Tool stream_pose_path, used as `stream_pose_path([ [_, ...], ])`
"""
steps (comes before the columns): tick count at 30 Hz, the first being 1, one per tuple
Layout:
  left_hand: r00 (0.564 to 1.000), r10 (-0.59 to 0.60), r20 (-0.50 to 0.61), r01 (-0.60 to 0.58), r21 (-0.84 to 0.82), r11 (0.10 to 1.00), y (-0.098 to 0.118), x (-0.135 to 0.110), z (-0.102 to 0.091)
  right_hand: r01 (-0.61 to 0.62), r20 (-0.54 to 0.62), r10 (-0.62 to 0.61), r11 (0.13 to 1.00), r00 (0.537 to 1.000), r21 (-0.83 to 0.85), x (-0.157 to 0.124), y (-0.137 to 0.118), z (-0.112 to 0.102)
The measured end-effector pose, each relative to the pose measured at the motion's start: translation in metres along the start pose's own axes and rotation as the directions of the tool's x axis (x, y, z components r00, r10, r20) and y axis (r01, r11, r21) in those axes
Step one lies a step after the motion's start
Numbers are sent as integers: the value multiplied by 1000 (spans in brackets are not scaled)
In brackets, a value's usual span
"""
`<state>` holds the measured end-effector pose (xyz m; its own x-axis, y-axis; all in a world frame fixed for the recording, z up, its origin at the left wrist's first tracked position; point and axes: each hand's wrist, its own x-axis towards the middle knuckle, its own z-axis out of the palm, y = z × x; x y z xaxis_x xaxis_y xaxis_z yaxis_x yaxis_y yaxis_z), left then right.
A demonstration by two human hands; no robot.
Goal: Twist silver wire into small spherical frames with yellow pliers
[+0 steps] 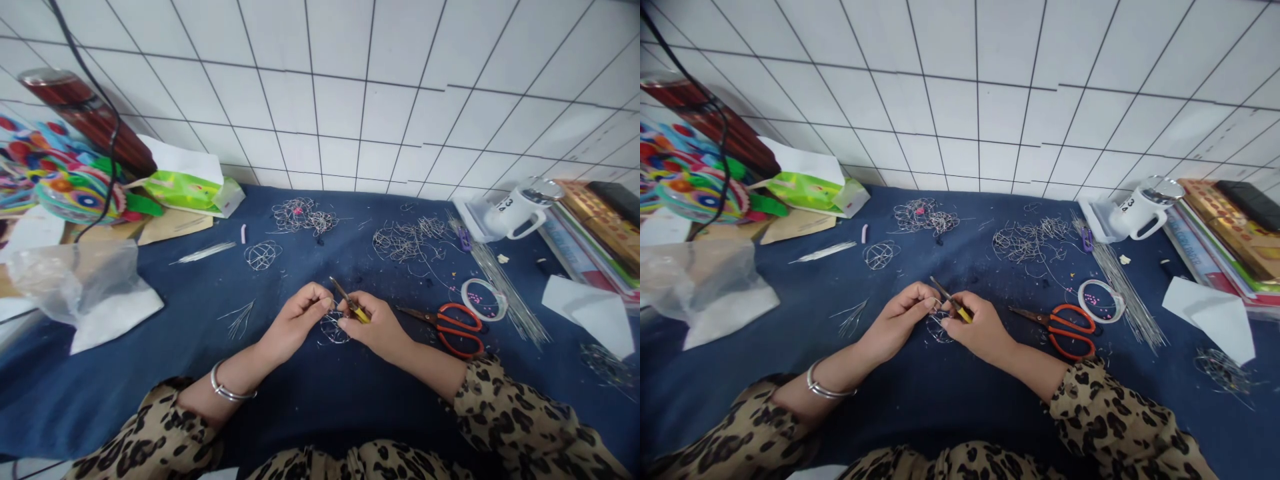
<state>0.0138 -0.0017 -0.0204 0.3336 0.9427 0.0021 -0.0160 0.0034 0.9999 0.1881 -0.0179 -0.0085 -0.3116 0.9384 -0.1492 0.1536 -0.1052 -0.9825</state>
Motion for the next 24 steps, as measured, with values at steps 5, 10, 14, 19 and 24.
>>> stream_pose_path([
  [5, 999, -6, 49, 6, -13, 1000, 4, 0, 1, -1, 27, 1, 1000, 1000, 7, 0, 1, 0],
  [10, 995, -4, 101, 9, -47, 999, 7, -1, 3, 4, 4, -4, 1000, 1000, -9, 1, 5, 3],
  [14, 997, 1, 81, 2, -36, 999, 4, -1, 3, 1, 13, -2, 1000, 1000, 25, 1, 4, 3],
  [19, 999, 12, 41, -9, -58, 998, 1, -2, 4, -10, 25, 8, 997, 1000, 82, 2, 2, 1],
  [24, 1000, 4, 26, -1, -123, 992, 0, -2, 4, -34, 21, 32, 995, 999, 96, 2, 2, 0],
])
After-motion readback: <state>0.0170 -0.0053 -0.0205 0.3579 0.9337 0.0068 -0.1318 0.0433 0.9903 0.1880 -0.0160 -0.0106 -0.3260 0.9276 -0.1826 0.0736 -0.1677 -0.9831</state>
